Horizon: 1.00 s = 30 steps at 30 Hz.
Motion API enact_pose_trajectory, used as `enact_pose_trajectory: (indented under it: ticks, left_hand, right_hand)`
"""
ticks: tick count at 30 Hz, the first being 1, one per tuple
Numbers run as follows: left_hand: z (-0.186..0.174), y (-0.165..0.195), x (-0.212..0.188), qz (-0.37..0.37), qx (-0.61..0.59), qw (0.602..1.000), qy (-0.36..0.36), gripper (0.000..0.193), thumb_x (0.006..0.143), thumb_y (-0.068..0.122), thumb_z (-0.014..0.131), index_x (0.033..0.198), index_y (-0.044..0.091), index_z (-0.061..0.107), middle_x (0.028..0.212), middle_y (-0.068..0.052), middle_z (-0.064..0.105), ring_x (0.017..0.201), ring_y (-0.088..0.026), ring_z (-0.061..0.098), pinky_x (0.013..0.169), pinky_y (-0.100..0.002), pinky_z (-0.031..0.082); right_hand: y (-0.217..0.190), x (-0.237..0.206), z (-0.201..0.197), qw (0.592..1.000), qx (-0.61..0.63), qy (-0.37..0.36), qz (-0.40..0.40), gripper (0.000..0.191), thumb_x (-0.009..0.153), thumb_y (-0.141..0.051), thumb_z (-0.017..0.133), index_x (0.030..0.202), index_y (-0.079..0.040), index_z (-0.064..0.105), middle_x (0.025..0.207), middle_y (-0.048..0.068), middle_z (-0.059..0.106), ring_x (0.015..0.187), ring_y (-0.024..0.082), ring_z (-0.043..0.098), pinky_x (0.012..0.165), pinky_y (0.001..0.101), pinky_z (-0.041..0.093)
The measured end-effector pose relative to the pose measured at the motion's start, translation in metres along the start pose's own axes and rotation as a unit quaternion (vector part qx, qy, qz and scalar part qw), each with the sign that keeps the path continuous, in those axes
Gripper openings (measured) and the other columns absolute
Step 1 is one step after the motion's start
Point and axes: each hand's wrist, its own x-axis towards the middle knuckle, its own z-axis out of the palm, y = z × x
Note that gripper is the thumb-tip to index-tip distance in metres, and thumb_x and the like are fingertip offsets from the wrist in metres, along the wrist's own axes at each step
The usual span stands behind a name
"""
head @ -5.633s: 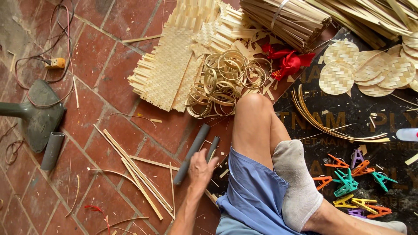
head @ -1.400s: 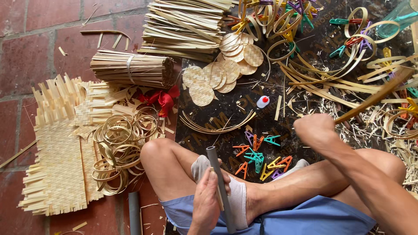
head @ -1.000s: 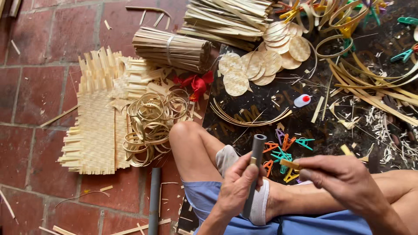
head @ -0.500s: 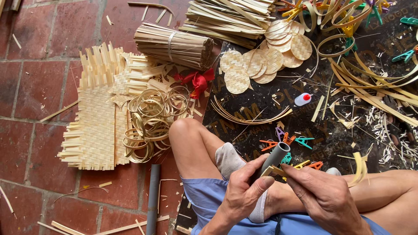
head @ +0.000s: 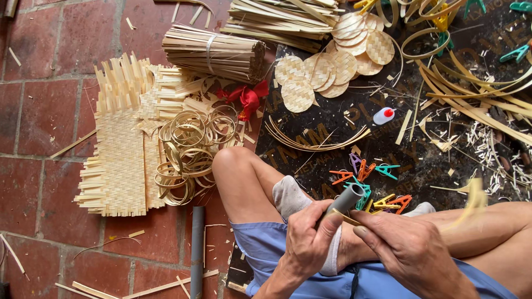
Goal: The person sits on the floor and bends thin bamboo strips into circular rings using a gray tube as a form, joins the strip ends, applies glue from a squeeze bottle to secure the joint, and clips the finished rings with clothespins, adding them to a pile of completed rings.
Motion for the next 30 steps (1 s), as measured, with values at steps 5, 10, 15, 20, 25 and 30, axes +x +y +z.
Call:
enact_pose_trajectory:
  ticks: [5,10,15,20,25,30]
  left_hand:
    - [-0.001,-0.022,-0.009,-0.125,-0.221,0.963,-0.095,0.057,0.114,0.047,0.052,0.095,-0.004,0.068,0.079,-0.009,0.066,0.069,-0.013,0.058,0.063,-0.025,0.047]
    - [0.001,-0.040,-0.027,-0.233,-0.429,0.850,-0.199,0.054,0.113,0.047,0.053,0.105,-0.005,0.066,0.081,-0.012,0.066,0.066,-0.013,0.059,0.059,-0.027,0.047]
    - [0.005,-0.055,-0.038,-0.277,-0.594,0.691,-0.305,0.056,0.115,0.043,0.055,0.107,-0.011,0.065,0.078,-0.019,0.065,0.058,-0.018,0.059,0.054,-0.029,0.045]
    - [0.015,-0.073,-0.039,-0.293,-0.674,0.547,-0.401,0.057,0.114,0.040,0.056,0.103,-0.014,0.066,0.077,-0.023,0.063,0.057,-0.024,0.057,0.049,-0.031,0.044]
    - [0.034,-0.085,-0.031,-0.288,-0.728,0.397,-0.480,0.055,0.113,0.036,0.054,0.097,-0.015,0.067,0.071,-0.023,0.063,0.050,-0.025,0.055,0.047,-0.034,0.043]
    - [0.029,-0.078,-0.017,-0.290,-0.726,0.395,-0.483,0.049,0.110,0.034,0.056,0.101,-0.013,0.067,0.072,-0.022,0.063,0.052,-0.023,0.055,0.046,-0.031,0.044]
  right_hand:
    - [0.004,-0.022,-0.005,0.989,-0.120,0.048,-0.071,0.018,0.083,-0.024,0.075,0.095,-0.010,0.071,0.085,0.006,0.072,0.073,0.022,0.071,0.067,0.0366,0.055]
    - [0.020,-0.032,-0.012,0.995,-0.091,-0.018,-0.040,0.019,0.078,-0.030,0.084,0.088,-0.016,0.076,0.070,0.001,0.066,0.065,0.020,0.065,0.066,0.0373,0.051]
    - [0.029,-0.018,-0.018,0.991,0.013,-0.063,-0.117,0.022,0.081,-0.030,0.081,0.097,-0.016,0.075,0.074,-0.003,0.062,0.069,0.017,0.058,0.073,0.0351,0.039]
    - [0.013,-0.004,-0.014,0.978,0.101,-0.035,-0.180,0.024,0.084,-0.033,0.079,0.096,-0.014,0.069,0.080,-0.005,0.064,0.073,0.014,0.060,0.081,0.0366,0.040]
    - [0.007,0.007,-0.006,0.965,0.147,-0.035,-0.213,0.026,0.086,-0.035,0.077,0.092,-0.013,0.065,0.081,-0.004,0.062,0.076,0.015,0.061,0.086,0.0396,0.041]
    - [0.005,0.015,-0.005,0.964,0.144,-0.052,-0.219,0.025,0.086,-0.034,0.077,0.090,-0.013,0.064,0.080,-0.003,0.063,0.075,0.015,0.062,0.088,0.0401,0.040]
